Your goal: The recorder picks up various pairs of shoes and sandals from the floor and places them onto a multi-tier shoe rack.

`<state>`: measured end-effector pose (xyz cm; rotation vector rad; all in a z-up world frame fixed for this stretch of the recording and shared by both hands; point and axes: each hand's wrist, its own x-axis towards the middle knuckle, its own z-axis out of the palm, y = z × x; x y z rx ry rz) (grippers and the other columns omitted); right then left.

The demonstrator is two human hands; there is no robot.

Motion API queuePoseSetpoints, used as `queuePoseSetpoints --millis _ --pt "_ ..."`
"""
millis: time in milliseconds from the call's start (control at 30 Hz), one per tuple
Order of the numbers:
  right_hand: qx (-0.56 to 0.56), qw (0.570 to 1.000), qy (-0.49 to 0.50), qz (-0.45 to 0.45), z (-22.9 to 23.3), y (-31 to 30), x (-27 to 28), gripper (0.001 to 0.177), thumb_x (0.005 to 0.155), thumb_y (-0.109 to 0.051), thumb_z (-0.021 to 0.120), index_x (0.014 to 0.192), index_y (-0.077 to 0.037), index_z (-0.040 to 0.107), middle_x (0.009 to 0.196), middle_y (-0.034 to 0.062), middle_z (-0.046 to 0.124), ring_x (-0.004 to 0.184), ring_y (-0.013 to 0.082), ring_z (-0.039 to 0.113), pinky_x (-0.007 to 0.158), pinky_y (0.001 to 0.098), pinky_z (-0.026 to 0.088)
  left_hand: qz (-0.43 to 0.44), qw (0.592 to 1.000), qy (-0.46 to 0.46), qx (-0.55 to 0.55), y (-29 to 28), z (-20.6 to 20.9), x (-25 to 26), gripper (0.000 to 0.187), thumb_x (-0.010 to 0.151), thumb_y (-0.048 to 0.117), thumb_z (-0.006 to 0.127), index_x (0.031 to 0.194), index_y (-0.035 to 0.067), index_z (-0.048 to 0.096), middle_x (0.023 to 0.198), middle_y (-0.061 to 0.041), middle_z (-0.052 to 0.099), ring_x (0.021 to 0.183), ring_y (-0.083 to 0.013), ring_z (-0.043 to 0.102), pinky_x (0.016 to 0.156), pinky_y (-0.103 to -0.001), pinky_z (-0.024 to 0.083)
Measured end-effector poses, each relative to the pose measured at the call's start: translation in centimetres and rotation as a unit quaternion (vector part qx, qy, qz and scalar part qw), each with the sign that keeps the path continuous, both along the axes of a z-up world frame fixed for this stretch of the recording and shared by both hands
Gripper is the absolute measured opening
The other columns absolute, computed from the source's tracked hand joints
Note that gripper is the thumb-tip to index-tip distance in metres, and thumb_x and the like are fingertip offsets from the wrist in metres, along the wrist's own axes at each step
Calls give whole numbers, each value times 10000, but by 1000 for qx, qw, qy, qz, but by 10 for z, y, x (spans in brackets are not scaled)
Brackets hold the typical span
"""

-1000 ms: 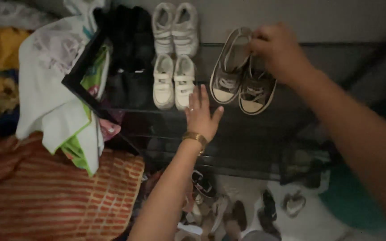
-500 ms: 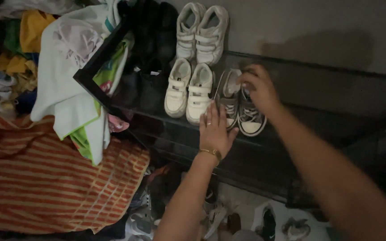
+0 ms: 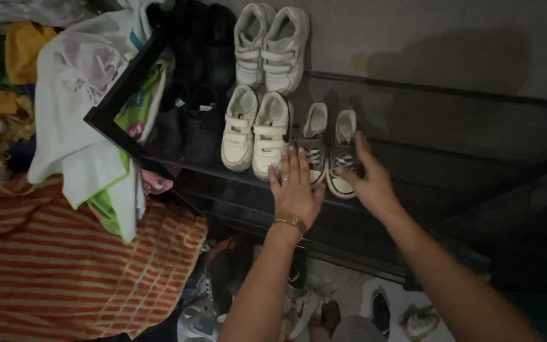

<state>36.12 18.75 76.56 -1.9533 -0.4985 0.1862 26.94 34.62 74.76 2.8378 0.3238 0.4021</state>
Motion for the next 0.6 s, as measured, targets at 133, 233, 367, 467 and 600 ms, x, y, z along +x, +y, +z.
queuePoseSetpoints --millis 133,233,367,467,600 --pt "-108 994 7 17 9 -1 -2 967 866 -340 715 1645 -218 154 1694 192 154 1525 351 268 1144 437 395 4 998 63 10 -2 3 2 886 944 412 535 1627 22 128 1675 -163 192 1582 -351 29 1214 -619 -21" --pt "-104 992 -71 17 -6 2 3 957 910 -344 716 1659 -167 147 1690 232 179 1537 382 235 1207 464 327 -1 997 73 30 4 -8 9 857 977 462 487 1616 29 113 1688 -167 169 1565 -360 22 1204 -620 -31" --pt "-92 987 -129 -38 0 0 -6 997 889 -371 760 1619 -122 127 1675 236 175 1551 386 156 1196 485 253 -36 993 109 -22 9 0 7 869 1013 547 419 1617 28 72 1692 -172 122 1569 -363 -27 1216 -605 -65" --pt "-18 988 -124 -85 12 -11 -24 964 916 -383 745 1643 -137 163 1703 223 197 1583 364 174 1228 468 246 -49 991 80 -93 13 8 1 892 1008 587 425 1627 42 86 1704 -172 117 1587 -364 -39 1232 -585 -54" --pt "70 985 -99 -121 19 -37 -51 982 936 -504 691 1689 -160 162 1704 197 271 1593 335 280 1264 455 278 -77 974 -30 -209 11 17 -15 915 994 638 425 1652 80 120 1722 -172 144 1608 -375 -26 1249 -563 7"
